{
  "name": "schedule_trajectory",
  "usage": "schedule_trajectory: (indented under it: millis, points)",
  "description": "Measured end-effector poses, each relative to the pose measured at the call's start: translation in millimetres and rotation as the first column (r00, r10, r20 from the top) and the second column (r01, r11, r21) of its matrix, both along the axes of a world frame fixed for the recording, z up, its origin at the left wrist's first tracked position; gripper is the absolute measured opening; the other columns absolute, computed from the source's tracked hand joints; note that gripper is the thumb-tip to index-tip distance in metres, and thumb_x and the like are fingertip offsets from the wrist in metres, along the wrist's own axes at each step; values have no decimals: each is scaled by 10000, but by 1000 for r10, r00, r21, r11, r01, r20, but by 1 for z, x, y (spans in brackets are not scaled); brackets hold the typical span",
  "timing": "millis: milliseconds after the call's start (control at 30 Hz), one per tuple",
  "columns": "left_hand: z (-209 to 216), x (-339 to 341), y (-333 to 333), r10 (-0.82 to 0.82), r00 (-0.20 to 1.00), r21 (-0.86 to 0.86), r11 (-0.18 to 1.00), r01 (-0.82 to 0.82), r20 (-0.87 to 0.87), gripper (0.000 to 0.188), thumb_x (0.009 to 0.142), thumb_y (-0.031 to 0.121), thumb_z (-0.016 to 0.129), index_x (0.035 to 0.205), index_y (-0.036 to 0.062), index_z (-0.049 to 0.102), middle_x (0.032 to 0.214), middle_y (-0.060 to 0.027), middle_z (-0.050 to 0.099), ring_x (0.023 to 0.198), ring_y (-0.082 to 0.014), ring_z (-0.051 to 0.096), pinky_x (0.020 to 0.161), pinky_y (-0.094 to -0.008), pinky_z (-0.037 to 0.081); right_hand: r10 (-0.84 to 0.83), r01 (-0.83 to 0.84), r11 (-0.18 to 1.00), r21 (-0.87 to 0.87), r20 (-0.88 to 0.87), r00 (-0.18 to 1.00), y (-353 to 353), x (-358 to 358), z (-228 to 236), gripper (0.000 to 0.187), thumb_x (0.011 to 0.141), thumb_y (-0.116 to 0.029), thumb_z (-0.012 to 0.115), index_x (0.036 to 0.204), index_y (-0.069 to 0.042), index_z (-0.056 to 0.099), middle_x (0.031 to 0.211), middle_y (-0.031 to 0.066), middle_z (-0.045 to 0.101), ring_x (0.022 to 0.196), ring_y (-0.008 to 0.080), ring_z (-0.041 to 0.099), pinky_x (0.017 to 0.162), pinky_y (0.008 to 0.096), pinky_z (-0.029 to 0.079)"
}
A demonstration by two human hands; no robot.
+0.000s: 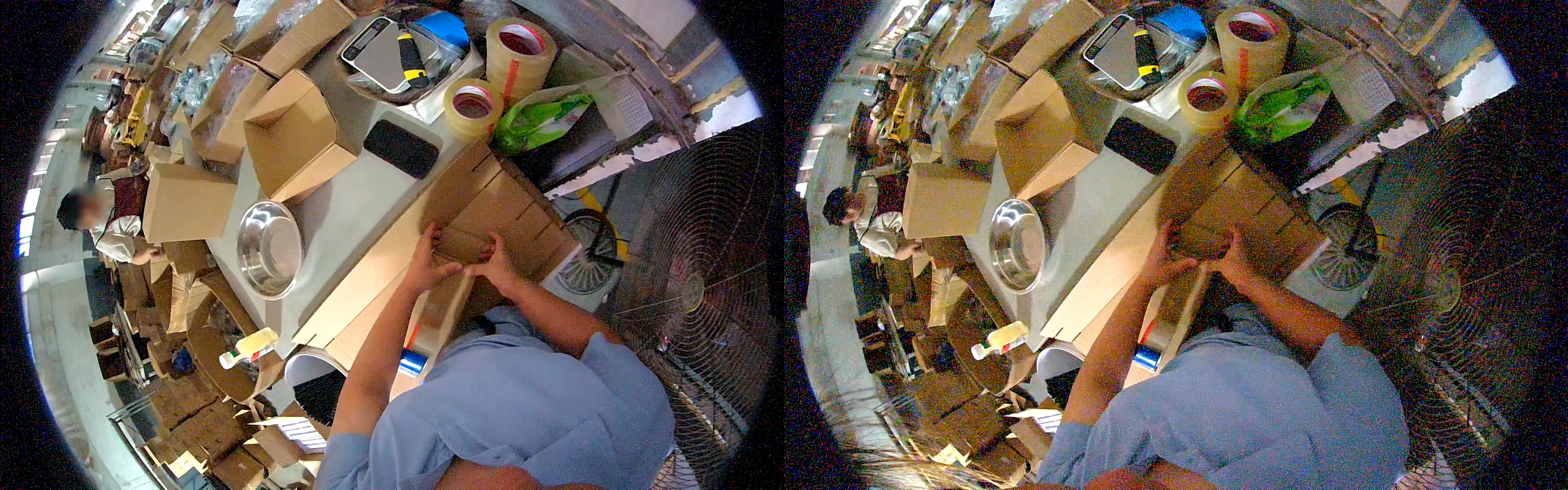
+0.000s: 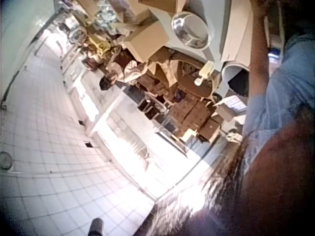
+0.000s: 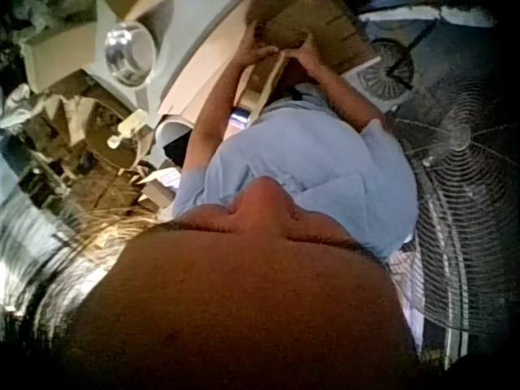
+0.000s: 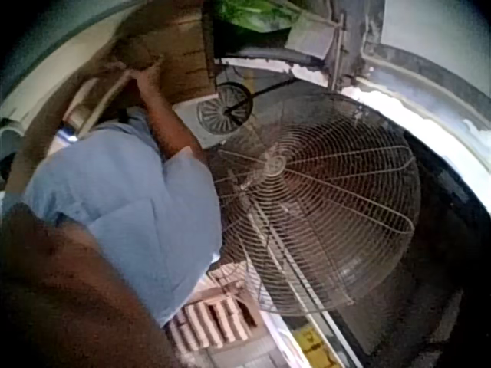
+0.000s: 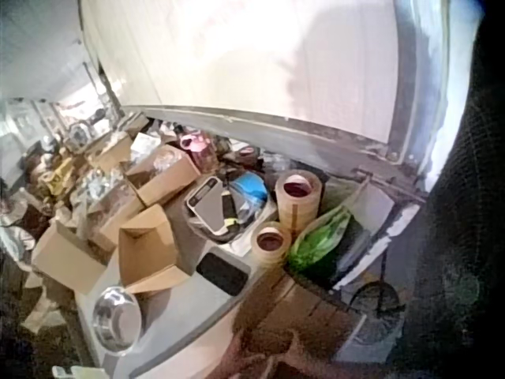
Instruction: The person places a metal slide into a long cardboard box, followed by several small hardware bags and black plastic components, then folds and tapes the box closed using a tape dispenser.
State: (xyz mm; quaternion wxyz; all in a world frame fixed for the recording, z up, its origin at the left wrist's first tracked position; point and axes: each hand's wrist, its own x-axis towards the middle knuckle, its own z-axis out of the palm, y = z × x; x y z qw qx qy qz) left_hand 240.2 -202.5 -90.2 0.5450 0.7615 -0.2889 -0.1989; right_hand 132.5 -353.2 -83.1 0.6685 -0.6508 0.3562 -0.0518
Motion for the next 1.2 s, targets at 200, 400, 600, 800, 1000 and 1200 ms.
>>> schedule_trajectory:
  millis: [200, 400, 600, 800, 1000, 1200]
  points:
    - [17, 10, 0, -238, 970, 304, 928, 214, 44, 355, 666, 240, 791, 897, 25, 629, 934, -105, 596, 920, -221, 543, 774, -348, 436, 498, -464, 838, -287, 52, 866, -7, -11, 20, 290, 739, -119, 664, 1010, -41, 597, 922, 120, 613, 920, 292, 571, 863, 359, 444]
    - [-3, -2, 1, -74, 958, 228, 964, 140, -276, 282, 821, 285, 650, 738, 21, 599, 614, -103, 534, 592, -200, 509, 573, -329, 418, 897, -814, 312, -489, 435, 83, 74, -1, 103, 413, 734, -322, 638, 1044, -52, 600, 1019, 181, 598, 985, 323, 563, 894, 441, 421]
    - [-4, 1, 8, -175, 973, 229, 951, 206, -151, 295, 863, 262, 595, 735, 0, 554, 664, -128, 525, 610, -191, 481, 569, -339, 402, 976, -863, -213, -458, -66, -205, 94, 15, 115, 340, 751, -239, 573, 1019, -31, 592, 1033, 215, 593, 992, 363, 559, 891, 450, 400]
    - [-7, -8, 10, -105, 983, 112, 986, 122, -148, 297, 887, 247, 553, 731, -6, 538, 643, -127, 503, 612, -185, 476, 574, -340, 403, 977, -890, -211, -405, -85, -193, 23, 66, 114, 326, 726, -313, 566, 941, -92, 673, 886, 150, 653, 890, 313, 604, 797, 482, 410]
    - [16, -8, 3, -66, 976, 213, 971, 111, -208, 292, 928, 255, 451, 831, -5, 542, 739, -182, 547, 712, -307, 536, 663, -384, 429, 902, -873, -117, -474, -418, 106, -130, 150, 126, 464, 644, -481, 669, 800, -45, 662, 754, 136, 643, 709, 298, 609, 696, 398, 437]
    - [5, -13, 5, -70, 996, 217, 975, 54, 63, 236, 899, 256, 484, 881, 36, 565, 865, -162, 575, 838, -342, 536, 738, -398, 428, 792, -750, -319, -579, -598, 125, -112, 151, 99, 496, 626, -558, 619, 770, -87, 676, 782, 116, 651, 779, 311, 604, 815, 456, 317]
